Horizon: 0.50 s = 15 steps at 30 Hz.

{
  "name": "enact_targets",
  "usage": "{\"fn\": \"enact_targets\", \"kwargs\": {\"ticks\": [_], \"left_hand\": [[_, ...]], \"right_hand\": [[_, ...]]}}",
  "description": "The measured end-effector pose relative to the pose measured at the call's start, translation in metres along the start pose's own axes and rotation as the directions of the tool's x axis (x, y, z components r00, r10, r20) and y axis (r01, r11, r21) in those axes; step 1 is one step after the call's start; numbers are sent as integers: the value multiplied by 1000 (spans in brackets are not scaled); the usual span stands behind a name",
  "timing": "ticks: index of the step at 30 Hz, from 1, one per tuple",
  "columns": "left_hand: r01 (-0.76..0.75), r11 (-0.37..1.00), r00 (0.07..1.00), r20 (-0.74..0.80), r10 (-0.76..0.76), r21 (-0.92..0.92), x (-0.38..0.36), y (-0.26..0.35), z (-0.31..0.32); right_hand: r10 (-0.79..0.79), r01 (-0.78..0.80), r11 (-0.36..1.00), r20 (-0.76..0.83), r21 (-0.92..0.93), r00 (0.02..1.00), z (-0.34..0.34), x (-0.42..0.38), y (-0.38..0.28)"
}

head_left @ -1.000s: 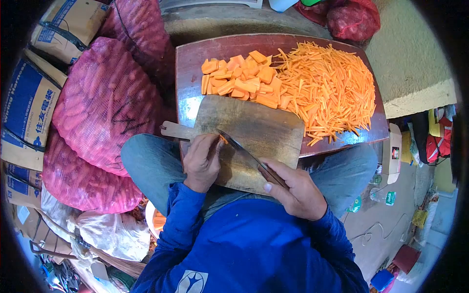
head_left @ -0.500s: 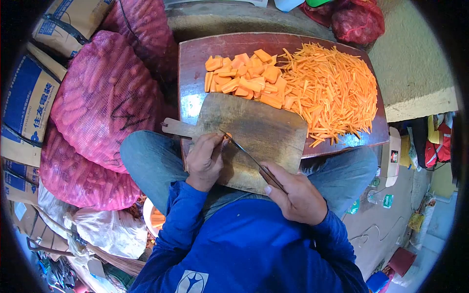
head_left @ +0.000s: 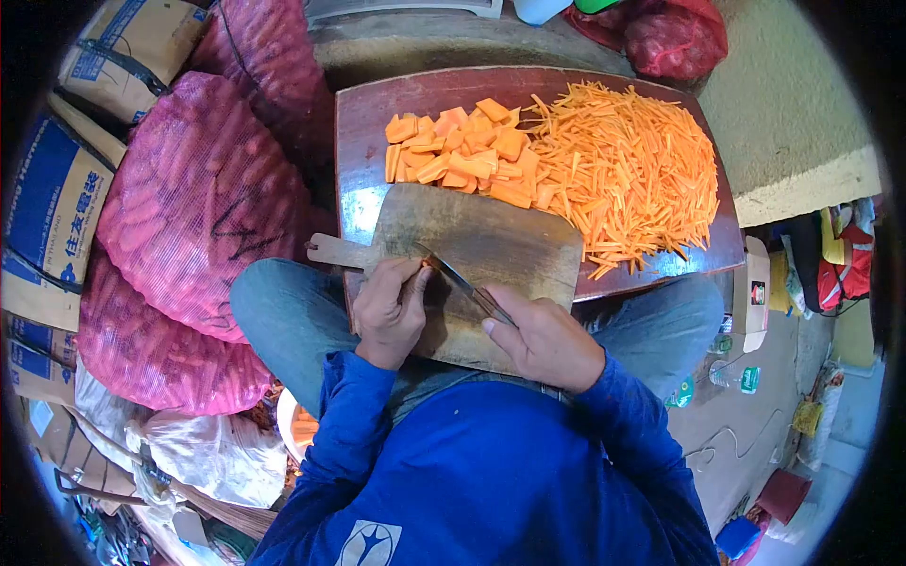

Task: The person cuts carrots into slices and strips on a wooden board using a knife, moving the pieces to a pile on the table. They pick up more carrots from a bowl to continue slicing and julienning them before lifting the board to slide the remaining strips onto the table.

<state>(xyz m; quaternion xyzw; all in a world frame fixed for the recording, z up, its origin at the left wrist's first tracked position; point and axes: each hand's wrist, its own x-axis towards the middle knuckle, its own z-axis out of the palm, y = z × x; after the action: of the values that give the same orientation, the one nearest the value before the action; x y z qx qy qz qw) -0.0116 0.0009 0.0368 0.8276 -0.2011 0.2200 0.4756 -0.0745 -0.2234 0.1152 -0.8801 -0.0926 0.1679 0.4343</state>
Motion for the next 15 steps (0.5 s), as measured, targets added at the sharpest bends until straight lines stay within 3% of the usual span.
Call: {"fn": "enact_targets", "kwargs": {"ticks": [5, 8, 15], "left_hand": [[-12, 1000, 1000, -10, 12, 20, 0, 0, -1], [21, 1000, 1000, -5, -21, -14, -3, -4, 0], [14, 1000, 1000, 1, -14, -18, -3, -6, 0]], "right_hand": [[-27, 34, 981, -38, 193, 999, -10, -11, -9], [33, -35, 976, 15, 215, 999, -17, -19, -21], [17, -17, 968, 5, 249, 1000, -18, -26, -28]]}}
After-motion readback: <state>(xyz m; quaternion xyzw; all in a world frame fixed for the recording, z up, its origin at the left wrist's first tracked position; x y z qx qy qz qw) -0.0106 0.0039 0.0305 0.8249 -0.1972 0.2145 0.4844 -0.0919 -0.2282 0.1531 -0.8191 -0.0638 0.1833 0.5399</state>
